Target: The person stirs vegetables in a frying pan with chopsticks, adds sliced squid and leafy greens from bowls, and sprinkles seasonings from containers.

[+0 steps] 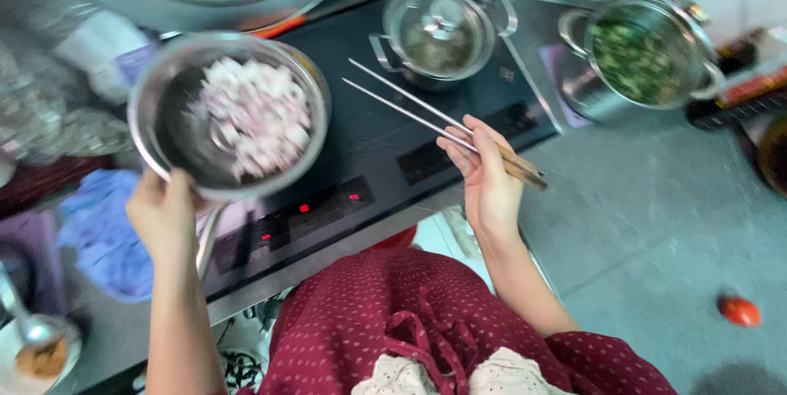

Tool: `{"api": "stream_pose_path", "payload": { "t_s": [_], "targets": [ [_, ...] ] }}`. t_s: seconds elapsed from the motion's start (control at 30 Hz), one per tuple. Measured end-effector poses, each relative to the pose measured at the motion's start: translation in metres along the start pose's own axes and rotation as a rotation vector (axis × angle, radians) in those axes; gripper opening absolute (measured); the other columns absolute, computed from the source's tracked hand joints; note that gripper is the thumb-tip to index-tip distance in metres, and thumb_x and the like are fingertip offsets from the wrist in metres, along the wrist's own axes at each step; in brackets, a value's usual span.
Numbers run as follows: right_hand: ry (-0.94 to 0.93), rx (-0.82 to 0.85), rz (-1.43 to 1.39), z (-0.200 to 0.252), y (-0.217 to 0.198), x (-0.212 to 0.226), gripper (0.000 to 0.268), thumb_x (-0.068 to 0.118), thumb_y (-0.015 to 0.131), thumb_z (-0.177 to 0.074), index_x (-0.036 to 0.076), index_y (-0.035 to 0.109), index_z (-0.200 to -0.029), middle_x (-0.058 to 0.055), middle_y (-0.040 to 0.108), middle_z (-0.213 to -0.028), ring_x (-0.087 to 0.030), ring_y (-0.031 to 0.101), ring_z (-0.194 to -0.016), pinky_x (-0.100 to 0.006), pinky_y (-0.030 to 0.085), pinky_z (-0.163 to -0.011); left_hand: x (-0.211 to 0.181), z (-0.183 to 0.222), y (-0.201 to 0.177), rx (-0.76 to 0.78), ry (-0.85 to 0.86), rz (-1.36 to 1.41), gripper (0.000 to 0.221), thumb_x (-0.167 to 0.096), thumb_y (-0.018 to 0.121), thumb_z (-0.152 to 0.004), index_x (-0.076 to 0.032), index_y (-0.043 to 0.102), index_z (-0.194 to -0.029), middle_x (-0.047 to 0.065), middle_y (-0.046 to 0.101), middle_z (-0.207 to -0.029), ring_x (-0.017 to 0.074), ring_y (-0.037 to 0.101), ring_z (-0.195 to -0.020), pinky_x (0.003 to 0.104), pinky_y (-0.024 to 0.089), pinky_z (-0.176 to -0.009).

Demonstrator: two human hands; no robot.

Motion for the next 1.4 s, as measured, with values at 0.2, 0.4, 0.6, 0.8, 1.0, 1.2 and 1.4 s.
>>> {"api": "stream_pose_path", "payload": {
  "t_s": [0.2, 0.4, 0.6, 0.8, 1.0, 1.2, 1.4],
  "targets": [
    [-0.088, -0.067, -0.131, 0.035, -0.057, 0.063, 0.033, 0.012, 0.054, -0.107, -0.011, 0.059, -0.131, -0.028, 0.069, -0.116, -0.035, 0.073, -0.103, -0.036, 0.061, -0.092, 0.023, 0.107, 0.147, 0.501, -0.472, 0.087, 0.025, -0.013, 0.058, -0.089, 0.009, 0.067, -0.098, 0.013, 0.072, -0.079, 0.0218, 0.072, -0.058, 0.033, 0.060, -0.054],
    [-0.064, -0.122, -0.078, 0.057, -0.109, 0.084, 0.031, 0.009, 0.053, -0.106, -0.012, 0.061, -0.128, -0.026, 0.070, -0.121, -0.031, 0.072, -0.108, -0.038, 0.061, -0.092, 0.001, 0.203, 0.344, 0.940, -0.310, -0.037, 0.029, -0.018, 0.060, -0.091, -0.002, 0.071, -0.112, 0.012, 0.074, -0.070, 0.0185, 0.071, -0.053, 0.031, 0.055, -0.050],
    [0.006, -0.173, -0.048, 0.047, -0.145, 0.069, 0.032, 0.011, 0.054, -0.105, -0.011, 0.061, -0.127, -0.026, 0.071, -0.116, -0.036, 0.073, -0.104, -0.038, 0.060, -0.093, 0.018, 0.283, 0.473, 1.082, -0.150, -0.072, 0.024, -0.021, 0.061, -0.097, 0.001, 0.066, -0.106, 0.016, 0.074, -0.072, 0.0220, 0.074, -0.058, 0.034, 0.057, -0.055],
    [0.123, -0.055, -0.003, 0.028, -0.116, 0.031, 0.041, 0.021, 0.051, -0.107, -0.013, 0.062, -0.127, -0.027, 0.072, -0.115, -0.036, 0.075, -0.102, -0.039, 0.060, -0.093, 0.029, 0.293, 0.472, 1.110, 0.200, 0.155, 0.020, -0.015, 0.055, -0.098, -0.004, 0.067, -0.110, 0.014, 0.075, -0.106, 0.0276, 0.074, -0.099, 0.042, 0.058, -0.082],
    [0.288, 0.250, -0.019, -0.005, -0.004, -0.031, 0.048, 0.029, 0.046, -0.109, -0.011, 0.062, -0.130, -0.025, 0.071, -0.118, -0.032, 0.074, -0.104, -0.038, 0.060, -0.097, -0.001, 0.151, 0.238, 0.565, -0.020, -0.394, 0.043, -0.034, 0.070, -0.087, -0.015, 0.068, -0.125, 0.016, 0.077, -0.109, 0.0338, 0.075, -0.099, 0.044, 0.057, -0.084],
    [0.040, 0.820, 0.425, -0.005, 0.154, -0.090, 0.026, 0.011, 0.062, -0.107, -0.004, 0.067, -0.128, -0.017, 0.072, -0.119, -0.023, 0.072, -0.109, -0.033, 0.062, -0.099, -0.031, 0.109, 0.011, -0.016, 0.350, -0.985, 0.064, -0.038, 0.077, -0.085, -0.008, 0.061, -0.139, 0.019, 0.068, -0.130, 0.0400, 0.062, -0.123, 0.048, 0.049, -0.102],
    [-0.551, 1.253, 0.783, 0.054, 0.237, -0.150, 0.020, 0.007, 0.069, -0.101, 0.003, 0.068, -0.120, -0.011, 0.068, -0.103, -0.020, 0.068, -0.091, -0.032, 0.056, -0.078, 0.059, 0.088, -0.054, 0.153, -0.073, -1.057, 0.081, -0.051, 0.079, -0.077, -0.015, 0.054, -0.146, 0.020, 0.067, -0.124, 0.0416, 0.066, -0.109, 0.053, 0.053, -0.087]
  ]
}}
Point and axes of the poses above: each hand's wrist, its own z-axis away from the middle knuckle, its own y-axis out of the palm, x = y × z, the point moved 9 cm from there along -z, towards the middle knuckle
